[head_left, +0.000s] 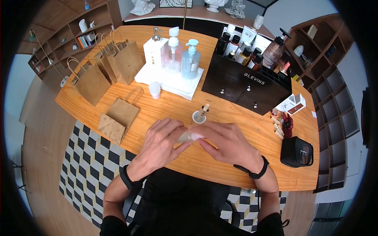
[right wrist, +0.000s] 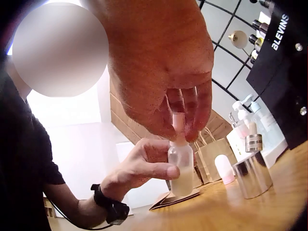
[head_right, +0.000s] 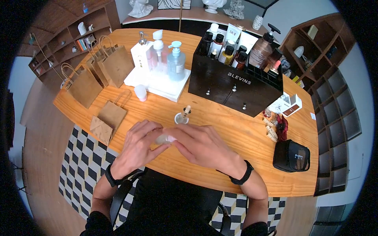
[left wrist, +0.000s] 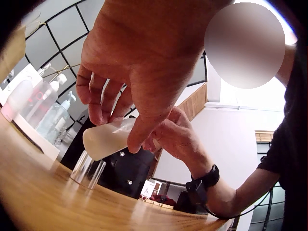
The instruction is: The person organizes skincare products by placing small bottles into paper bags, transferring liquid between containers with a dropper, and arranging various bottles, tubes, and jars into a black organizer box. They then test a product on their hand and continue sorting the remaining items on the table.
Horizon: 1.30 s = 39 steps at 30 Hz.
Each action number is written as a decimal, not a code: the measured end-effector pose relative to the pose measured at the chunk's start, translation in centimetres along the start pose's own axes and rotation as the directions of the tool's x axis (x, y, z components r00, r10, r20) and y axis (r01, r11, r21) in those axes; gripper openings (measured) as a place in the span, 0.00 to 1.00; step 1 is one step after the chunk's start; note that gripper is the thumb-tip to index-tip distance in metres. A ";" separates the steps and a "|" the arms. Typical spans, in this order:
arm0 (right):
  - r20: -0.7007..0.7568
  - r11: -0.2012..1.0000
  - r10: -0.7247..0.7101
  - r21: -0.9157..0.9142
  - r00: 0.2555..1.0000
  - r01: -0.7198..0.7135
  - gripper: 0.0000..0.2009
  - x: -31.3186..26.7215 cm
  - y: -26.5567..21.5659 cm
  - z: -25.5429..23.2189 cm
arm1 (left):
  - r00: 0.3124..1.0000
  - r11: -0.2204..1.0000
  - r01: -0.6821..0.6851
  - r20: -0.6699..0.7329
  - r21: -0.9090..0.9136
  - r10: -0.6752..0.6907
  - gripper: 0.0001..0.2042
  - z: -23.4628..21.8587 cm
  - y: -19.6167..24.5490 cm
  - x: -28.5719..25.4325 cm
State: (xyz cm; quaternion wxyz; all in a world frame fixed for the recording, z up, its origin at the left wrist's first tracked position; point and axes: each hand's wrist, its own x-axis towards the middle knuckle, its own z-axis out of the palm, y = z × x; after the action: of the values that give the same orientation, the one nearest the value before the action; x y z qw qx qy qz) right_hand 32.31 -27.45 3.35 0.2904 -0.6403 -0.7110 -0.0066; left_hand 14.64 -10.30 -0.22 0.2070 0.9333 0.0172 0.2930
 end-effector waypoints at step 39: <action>0.031 0.995 -0.046 0.094 0.998 0.043 0.15 0.2 -1.6 0.8 | 0.766 0.550 0.610 -0.246 0.571 -0.594 0.60 -8.6 -9.2 -10.8</action>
State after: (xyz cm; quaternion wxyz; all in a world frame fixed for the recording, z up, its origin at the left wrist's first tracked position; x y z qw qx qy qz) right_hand 30.53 -27.24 3.37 0.3080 -0.6100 -0.7294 0.0304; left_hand 1.76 -0.32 -3.27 -0.0249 0.8802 0.4330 0.1927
